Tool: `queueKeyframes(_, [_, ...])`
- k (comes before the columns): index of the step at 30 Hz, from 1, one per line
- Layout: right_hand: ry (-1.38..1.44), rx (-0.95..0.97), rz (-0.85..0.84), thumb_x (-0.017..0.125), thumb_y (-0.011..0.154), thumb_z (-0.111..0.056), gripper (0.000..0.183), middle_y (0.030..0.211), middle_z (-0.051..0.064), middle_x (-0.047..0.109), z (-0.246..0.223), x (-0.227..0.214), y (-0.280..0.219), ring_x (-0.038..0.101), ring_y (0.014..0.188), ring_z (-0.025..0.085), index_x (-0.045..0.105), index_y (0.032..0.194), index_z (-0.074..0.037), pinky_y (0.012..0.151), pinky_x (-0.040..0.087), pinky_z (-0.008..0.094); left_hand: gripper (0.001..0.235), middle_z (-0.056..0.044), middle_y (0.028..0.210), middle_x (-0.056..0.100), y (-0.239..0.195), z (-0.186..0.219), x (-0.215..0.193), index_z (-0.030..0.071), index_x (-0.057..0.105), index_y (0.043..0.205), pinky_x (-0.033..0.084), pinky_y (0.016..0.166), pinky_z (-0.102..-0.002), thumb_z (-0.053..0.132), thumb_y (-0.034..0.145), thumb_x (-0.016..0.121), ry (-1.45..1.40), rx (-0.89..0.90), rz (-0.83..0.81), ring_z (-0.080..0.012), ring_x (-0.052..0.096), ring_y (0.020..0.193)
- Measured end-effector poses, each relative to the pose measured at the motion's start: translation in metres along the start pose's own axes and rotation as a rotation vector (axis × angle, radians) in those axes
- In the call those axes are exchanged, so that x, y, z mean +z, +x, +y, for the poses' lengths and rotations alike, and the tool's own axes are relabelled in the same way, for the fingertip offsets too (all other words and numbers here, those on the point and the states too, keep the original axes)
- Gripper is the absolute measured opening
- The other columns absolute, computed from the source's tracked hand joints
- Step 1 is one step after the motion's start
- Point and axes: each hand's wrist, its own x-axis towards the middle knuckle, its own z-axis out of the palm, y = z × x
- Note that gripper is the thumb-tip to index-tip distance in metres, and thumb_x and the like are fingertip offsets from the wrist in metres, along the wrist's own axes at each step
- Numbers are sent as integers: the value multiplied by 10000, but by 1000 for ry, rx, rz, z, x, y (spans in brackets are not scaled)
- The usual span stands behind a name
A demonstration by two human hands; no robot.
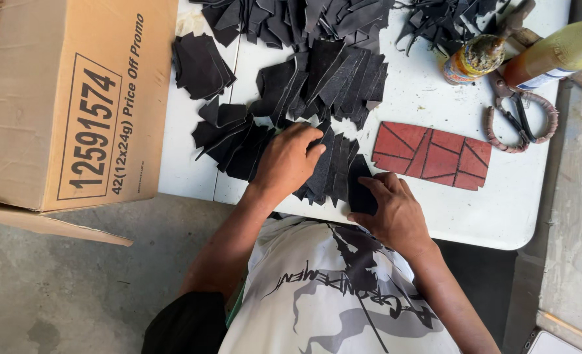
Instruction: The person sorts and stacks irregular black rubber pieces on a white table. They pick up individual pieces from a large pile, align them, and place them into a smaller, organized stack. The person handles the pieces one by one, occasionally adjusting their position before adding them to the stack.
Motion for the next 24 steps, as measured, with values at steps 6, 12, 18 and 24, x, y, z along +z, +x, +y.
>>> queueKeyframes(6, [-14,-7,4,905,658,-273,642,1180,120,641,14,1,-5,627,1087,337,689,1227,-71,943,516,425,415,-160,1115,706,-16,16,17,8,681,1159,572,836,-433,258,853,806,28,7,-172,-347,708,972])
queueKeyframes(12, [50,-63,32,932,590,-329,703,1190,137,636,10,2,2,618,1105,362,692,1204,-86,961,491,459,743,-168,1263,612,-19,30,11,20,623,1297,525,887,-460,327,682,906,80,-16,-374,-379,643,1066])
queueKeyframes(18, [33,-152,74,932,634,-292,696,1132,136,642,6,16,6,614,1053,358,668,1240,-74,925,490,458,663,-129,1324,599,-34,9,17,71,639,1293,545,919,-435,239,681,832,161,180,-365,-348,659,1073])
queueKeyframes(24, [98,-217,271,908,692,-256,539,1164,113,653,7,40,2,621,1081,315,645,1128,-79,949,485,442,203,-118,1160,687,-33,-11,25,58,641,1139,581,869,-432,227,1027,624,49,81,-256,-321,717,997])
